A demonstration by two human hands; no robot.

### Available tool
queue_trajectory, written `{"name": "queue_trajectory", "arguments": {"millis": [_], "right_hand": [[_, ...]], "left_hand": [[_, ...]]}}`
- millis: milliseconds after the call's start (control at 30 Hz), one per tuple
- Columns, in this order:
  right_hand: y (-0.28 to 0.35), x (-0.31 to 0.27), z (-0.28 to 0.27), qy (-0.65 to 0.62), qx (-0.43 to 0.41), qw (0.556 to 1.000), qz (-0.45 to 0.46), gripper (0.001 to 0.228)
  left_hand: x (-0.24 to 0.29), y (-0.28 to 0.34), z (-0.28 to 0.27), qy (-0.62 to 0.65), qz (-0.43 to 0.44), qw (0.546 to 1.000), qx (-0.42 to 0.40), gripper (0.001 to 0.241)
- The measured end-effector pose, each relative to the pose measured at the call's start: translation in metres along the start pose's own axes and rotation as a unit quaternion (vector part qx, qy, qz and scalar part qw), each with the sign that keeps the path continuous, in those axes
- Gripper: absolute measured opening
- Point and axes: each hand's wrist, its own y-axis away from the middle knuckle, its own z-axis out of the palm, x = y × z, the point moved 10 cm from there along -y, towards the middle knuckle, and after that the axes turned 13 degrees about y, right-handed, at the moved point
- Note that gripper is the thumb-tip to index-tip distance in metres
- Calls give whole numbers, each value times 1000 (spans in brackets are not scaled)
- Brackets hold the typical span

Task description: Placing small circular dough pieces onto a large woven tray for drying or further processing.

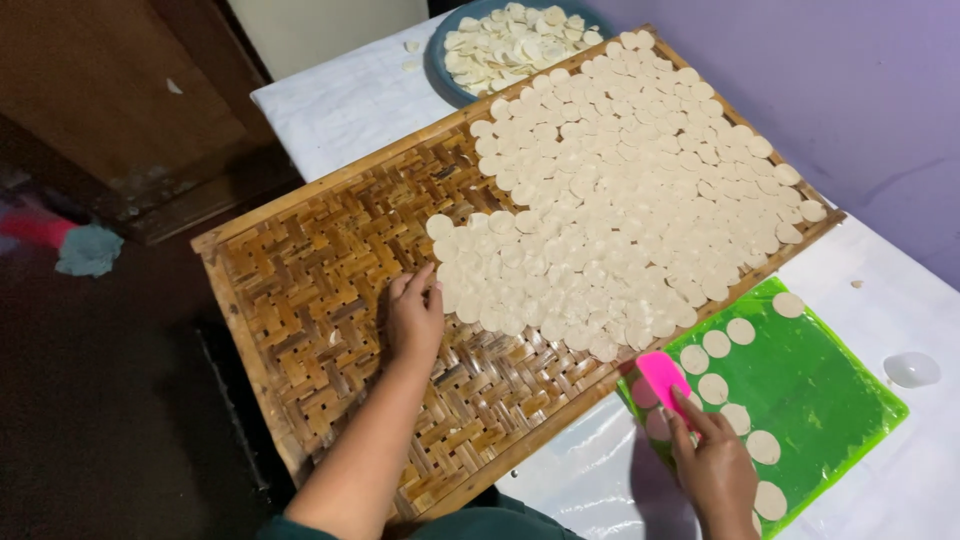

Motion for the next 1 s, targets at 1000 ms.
{"name": "queue_trajectory", "arguments": {"millis": [1000], "right_hand": [[-207,149,0,109,-6,973,201,42]], "left_hand": [[60,105,73,124,20,963,-236,33]]}}
